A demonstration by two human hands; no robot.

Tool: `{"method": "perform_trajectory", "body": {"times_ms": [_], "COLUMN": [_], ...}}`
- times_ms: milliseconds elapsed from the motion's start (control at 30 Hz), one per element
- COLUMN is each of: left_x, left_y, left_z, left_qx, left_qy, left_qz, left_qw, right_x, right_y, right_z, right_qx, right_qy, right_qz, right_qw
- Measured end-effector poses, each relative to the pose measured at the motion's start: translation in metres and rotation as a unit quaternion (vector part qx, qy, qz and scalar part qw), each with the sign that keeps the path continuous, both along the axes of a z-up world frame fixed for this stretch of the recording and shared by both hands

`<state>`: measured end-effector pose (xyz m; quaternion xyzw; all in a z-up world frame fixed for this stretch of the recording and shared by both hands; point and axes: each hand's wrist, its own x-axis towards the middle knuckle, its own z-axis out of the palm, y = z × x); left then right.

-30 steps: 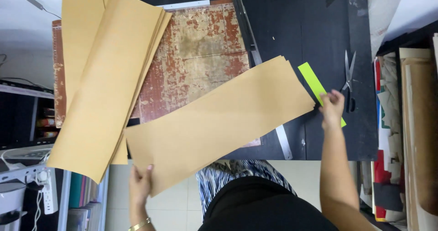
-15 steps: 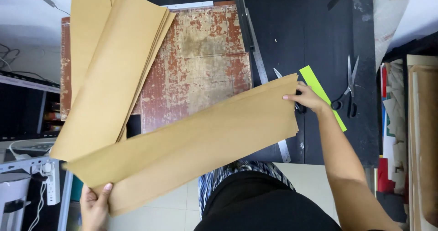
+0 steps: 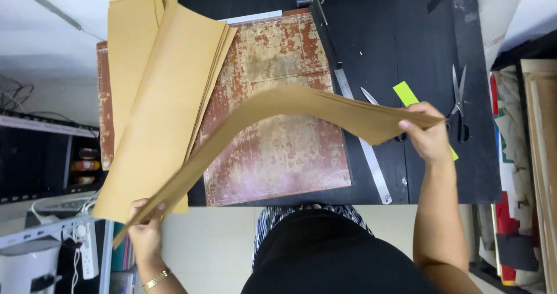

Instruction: Cutting large sheets of brown craft paper into smaller rectangular pieces using scissors and a paper cutter

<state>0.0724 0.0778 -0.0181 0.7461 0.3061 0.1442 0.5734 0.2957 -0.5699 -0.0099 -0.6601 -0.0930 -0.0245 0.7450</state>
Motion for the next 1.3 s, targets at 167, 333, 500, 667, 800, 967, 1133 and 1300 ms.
{"method": "perform_trajectory", "body": {"times_ms": [167, 333, 500, 667, 800, 967, 1133, 1300], "left_x": [0.037, 0.042, 0.061, 0.043, 0.041, 0.034, 0.045, 0.149], "left_y": [0.015, 0.07, 0.013, 0.038, 0.042, 0.044, 0.095, 0.093], "left_z": [-0.058, -0.101, 0.028, 0.026, 0.033, 0.042, -0.009, 0.012], "left_qx": [-0.081, 0.249, 0.012, 0.023, -0.013, -0.087, -0.139, -0.083], "left_qy": [-0.113, 0.147, 0.09, 0.124, 0.164, 0.235, 0.247, 0.169], "left_qz": [-0.183, -0.276, -0.044, -0.057, -0.048, -0.026, -0.007, -0.068], "left_qw": [0.973, 0.916, 0.995, 0.99, 0.985, 0.968, 0.959, 0.98], "right_x": [-0.028, -0.024, 0.01, 0.013, 0.006, -0.014, 0.009, 0.083], "right_y": [0.038, 0.014, 0.003, 0.021, -0.01, -0.057, -0.046, -0.037], "right_z": [-0.008, -0.062, -0.14, -0.133, -0.156, -0.172, -0.112, 0.033], "right_qx": [-0.178, -0.135, -0.496, -0.702, -0.717, -0.709, -0.617, -0.545], "right_qy": [0.132, 0.14, 0.041, 0.141, 0.11, 0.094, 0.027, -0.173], "right_qz": [-0.062, -0.05, -0.17, -0.189, -0.193, -0.305, -0.33, -0.375], "right_qw": [0.973, 0.98, 0.851, 0.672, 0.661, 0.629, 0.714, 0.729]}}
